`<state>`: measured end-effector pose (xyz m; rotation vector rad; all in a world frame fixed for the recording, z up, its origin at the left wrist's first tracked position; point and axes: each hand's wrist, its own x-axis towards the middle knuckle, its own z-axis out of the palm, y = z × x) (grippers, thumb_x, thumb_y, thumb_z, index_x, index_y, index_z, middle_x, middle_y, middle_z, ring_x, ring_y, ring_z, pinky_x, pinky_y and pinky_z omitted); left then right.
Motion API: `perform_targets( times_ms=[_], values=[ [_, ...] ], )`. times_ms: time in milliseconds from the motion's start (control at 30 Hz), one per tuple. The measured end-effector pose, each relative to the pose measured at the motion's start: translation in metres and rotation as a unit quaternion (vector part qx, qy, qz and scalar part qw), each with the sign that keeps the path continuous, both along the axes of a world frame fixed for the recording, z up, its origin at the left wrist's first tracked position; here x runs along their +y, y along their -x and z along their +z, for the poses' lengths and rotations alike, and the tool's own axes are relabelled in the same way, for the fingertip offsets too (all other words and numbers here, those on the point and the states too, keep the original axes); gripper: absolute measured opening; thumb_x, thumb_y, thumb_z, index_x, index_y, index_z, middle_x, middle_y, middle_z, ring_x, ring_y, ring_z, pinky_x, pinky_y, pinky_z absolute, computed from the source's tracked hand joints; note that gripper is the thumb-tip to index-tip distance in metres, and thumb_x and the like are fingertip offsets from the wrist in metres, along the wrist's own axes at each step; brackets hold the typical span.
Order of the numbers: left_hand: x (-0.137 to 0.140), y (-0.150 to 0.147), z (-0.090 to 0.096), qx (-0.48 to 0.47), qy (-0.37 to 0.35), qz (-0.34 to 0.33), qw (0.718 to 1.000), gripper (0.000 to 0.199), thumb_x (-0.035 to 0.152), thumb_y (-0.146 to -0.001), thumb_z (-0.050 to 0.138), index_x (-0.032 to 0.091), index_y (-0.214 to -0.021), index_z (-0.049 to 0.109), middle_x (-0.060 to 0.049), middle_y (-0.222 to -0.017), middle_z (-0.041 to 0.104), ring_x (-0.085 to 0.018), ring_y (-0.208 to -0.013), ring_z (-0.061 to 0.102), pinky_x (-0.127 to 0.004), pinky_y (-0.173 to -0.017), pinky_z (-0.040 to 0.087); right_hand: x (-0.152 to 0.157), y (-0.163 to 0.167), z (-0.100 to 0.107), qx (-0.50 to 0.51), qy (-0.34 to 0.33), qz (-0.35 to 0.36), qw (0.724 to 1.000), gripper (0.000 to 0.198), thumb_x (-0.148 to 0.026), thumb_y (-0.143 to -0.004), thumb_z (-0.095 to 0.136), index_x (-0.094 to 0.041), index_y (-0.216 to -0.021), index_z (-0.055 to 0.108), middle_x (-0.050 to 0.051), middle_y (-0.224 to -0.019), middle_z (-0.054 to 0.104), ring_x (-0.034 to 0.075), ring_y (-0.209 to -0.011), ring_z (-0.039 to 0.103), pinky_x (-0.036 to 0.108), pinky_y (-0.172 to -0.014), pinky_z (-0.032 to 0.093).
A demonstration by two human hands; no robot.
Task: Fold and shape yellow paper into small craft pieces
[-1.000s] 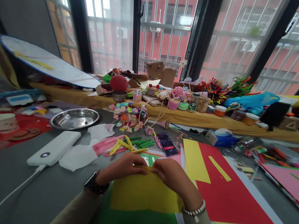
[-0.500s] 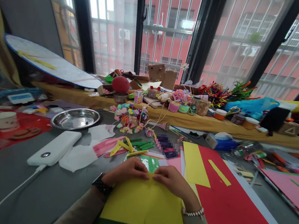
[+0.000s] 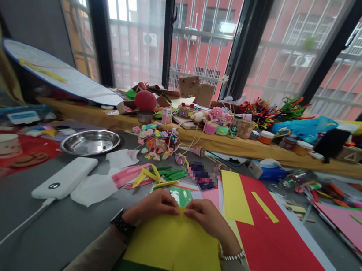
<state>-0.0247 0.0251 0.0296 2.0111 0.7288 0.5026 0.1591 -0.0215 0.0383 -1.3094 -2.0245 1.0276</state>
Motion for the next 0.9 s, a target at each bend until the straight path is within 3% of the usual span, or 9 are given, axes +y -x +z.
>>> perform_targets(
  times_ms=[500,767,900],
  values=[
    [0.001,0.000,-0.001,0.007,-0.019,0.000,1.000,0.026,0.036,-0.065,0.054,0.012,-0.066,0.062,0.001,-0.055,0.052,-0.009,-0.053,0.043,-0.017,-0.048,0.029,0.006,-0.003,-0.005,-0.001,-0.004,0.017,1.000,0.027,-0.039,-0.073,0.046,-0.014,-0.068,0.055,-0.003,-0.055,0.043,0.009,-0.051,0.036,0.018,-0.045,0.026],
    [0.009,0.002,-0.013,0.058,0.005,-0.037,0.998,0.028,0.039,-0.062,0.055,0.011,-0.061,0.058,0.005,-0.050,0.042,-0.006,-0.047,0.034,-0.016,-0.042,0.024,0.013,0.004,-0.019,-0.057,-0.031,0.019,0.998,0.024,-0.033,-0.073,0.047,-0.013,-0.064,0.056,-0.004,-0.052,0.043,0.009,-0.051,0.036,0.018,-0.046,0.025],
    [0.008,-0.001,-0.014,0.072,-0.017,-0.022,0.997,0.029,0.039,-0.060,0.057,0.011,-0.055,0.055,0.006,-0.047,0.037,-0.006,-0.048,0.032,-0.017,-0.042,0.021,0.012,0.006,-0.021,-0.073,-0.042,0.012,0.996,0.024,-0.033,-0.074,0.046,-0.014,-0.065,0.056,-0.003,-0.052,0.044,0.009,-0.051,0.037,0.018,-0.045,0.025]
  ],
)
